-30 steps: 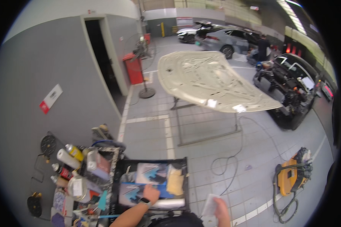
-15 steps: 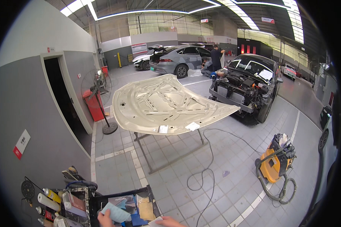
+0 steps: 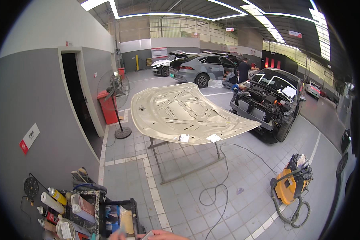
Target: The person retrieves a sanding block and a spray bottle from a tool cart, then walks to a light green car with taped-off panels. They spray the surface and sand the rear quarter panel and door area with the sanding block, moving methodically along the taped edges and over the body panels.
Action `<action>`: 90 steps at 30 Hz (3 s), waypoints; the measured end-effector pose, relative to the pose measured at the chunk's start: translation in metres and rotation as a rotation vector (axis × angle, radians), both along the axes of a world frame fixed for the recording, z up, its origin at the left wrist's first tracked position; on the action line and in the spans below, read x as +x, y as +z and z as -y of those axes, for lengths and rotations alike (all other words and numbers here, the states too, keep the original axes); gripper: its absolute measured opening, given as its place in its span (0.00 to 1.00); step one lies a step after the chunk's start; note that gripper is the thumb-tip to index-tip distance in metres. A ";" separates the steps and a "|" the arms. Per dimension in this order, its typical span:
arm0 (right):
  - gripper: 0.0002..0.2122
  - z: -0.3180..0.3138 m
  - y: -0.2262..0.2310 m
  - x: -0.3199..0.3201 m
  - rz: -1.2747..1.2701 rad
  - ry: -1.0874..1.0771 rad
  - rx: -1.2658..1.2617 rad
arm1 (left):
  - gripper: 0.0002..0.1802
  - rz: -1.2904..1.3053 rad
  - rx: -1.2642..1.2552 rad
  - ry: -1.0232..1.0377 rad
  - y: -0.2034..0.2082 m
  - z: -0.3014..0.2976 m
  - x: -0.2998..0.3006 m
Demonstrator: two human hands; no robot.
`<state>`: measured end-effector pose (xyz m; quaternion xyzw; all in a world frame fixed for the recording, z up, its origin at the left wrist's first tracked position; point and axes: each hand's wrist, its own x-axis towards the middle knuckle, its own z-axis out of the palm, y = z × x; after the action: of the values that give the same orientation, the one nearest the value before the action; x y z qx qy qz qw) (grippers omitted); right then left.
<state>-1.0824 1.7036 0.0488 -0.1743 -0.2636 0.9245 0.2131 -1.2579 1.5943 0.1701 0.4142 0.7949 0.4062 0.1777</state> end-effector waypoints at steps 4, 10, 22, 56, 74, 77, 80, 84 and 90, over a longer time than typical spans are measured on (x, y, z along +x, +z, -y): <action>0.15 0.005 0.038 0.020 -0.073 -0.044 0.122 | 0.23 0.131 0.238 -0.549 -0.016 -0.020 0.040; 0.15 0.010 0.034 0.045 -0.045 -0.176 0.150 | 0.30 0.384 0.054 -0.350 -0.010 -0.027 0.040; 0.12 0.006 0.062 0.106 -0.068 -0.398 0.172 | 0.05 -0.529 0.234 -0.446 0.028 -0.045 0.012; 0.57 0.001 0.108 0.067 0.088 -0.355 0.331 | 0.15 1.163 -0.052 -0.536 -0.001 -0.044 0.063; 0.30 0.000 0.114 0.065 -0.062 -0.466 0.174 | 0.14 0.923 -0.207 -0.344 -0.032 -0.013 0.042; 0.32 0.006 0.111 0.045 0.028 -0.425 0.283 | 0.19 0.206 0.218 -0.202 -0.029 0.004 0.041; 0.34 0.025 0.106 0.001 0.121 -0.316 0.401 | 0.29 -0.091 0.358 -0.409 -0.019 0.023 0.023; 0.37 0.048 0.104 -0.056 0.119 0.164 0.436 | 0.32 0.256 0.307 -0.229 -0.016 0.063 0.002; 0.35 0.086 0.097 -0.159 0.187 0.826 0.529 | 0.33 0.209 0.492 0.215 -0.065 0.154 -0.030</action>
<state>-1.2417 1.6178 0.1457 -0.0777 -0.5540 0.8136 -0.1585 -1.2876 1.4404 0.1050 0.3141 0.6891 0.6440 0.1086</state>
